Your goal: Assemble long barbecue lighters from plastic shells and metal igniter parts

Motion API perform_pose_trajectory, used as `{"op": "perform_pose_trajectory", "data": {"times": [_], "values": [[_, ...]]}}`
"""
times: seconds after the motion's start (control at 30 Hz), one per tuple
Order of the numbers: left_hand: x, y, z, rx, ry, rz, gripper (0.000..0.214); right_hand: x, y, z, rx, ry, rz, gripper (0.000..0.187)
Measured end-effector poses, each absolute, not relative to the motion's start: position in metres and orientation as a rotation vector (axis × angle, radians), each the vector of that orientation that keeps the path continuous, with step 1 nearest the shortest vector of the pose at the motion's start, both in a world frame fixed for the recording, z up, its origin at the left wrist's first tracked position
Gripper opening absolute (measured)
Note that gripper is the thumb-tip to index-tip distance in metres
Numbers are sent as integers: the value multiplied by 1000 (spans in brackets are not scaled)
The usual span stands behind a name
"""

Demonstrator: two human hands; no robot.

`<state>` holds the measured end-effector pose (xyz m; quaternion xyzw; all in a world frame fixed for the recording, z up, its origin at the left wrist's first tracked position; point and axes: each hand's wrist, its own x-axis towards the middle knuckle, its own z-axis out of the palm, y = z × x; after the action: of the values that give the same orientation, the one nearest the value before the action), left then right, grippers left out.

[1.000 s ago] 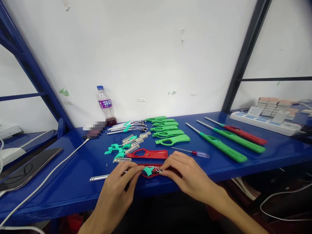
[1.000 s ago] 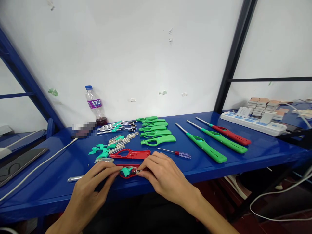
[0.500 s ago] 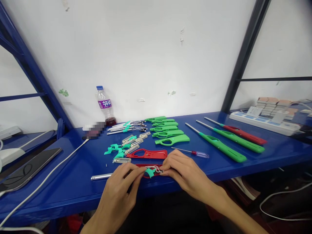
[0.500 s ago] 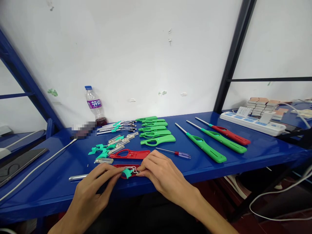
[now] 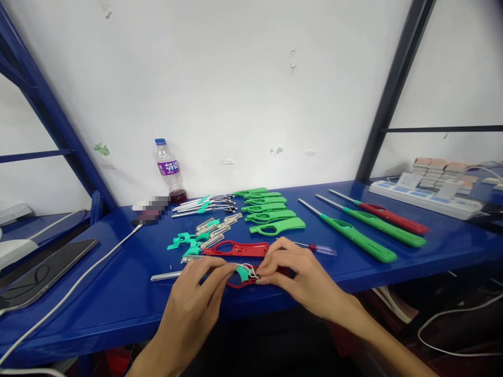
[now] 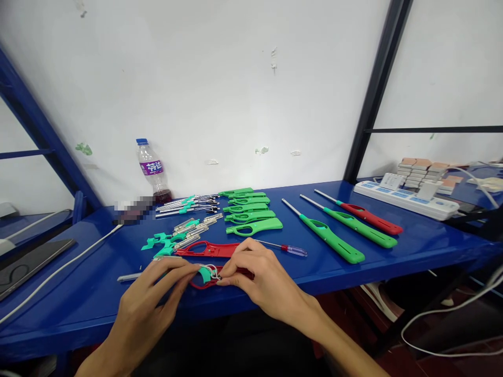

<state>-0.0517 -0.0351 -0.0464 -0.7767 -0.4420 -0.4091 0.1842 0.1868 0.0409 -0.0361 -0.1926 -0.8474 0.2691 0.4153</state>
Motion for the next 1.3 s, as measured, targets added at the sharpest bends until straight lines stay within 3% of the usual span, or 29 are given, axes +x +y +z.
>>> {"op": "perform_pose_trajectory", "data": {"times": [0.93,1.3], "values": [[-59,-21,-45,-2326,-1324,-1163,28,182,40,-45,-482,-2238,330,5],[-59,-21,-48,-2368,-1262,-1153,31,183,40,-44,-562,-2204,383,4]]}}
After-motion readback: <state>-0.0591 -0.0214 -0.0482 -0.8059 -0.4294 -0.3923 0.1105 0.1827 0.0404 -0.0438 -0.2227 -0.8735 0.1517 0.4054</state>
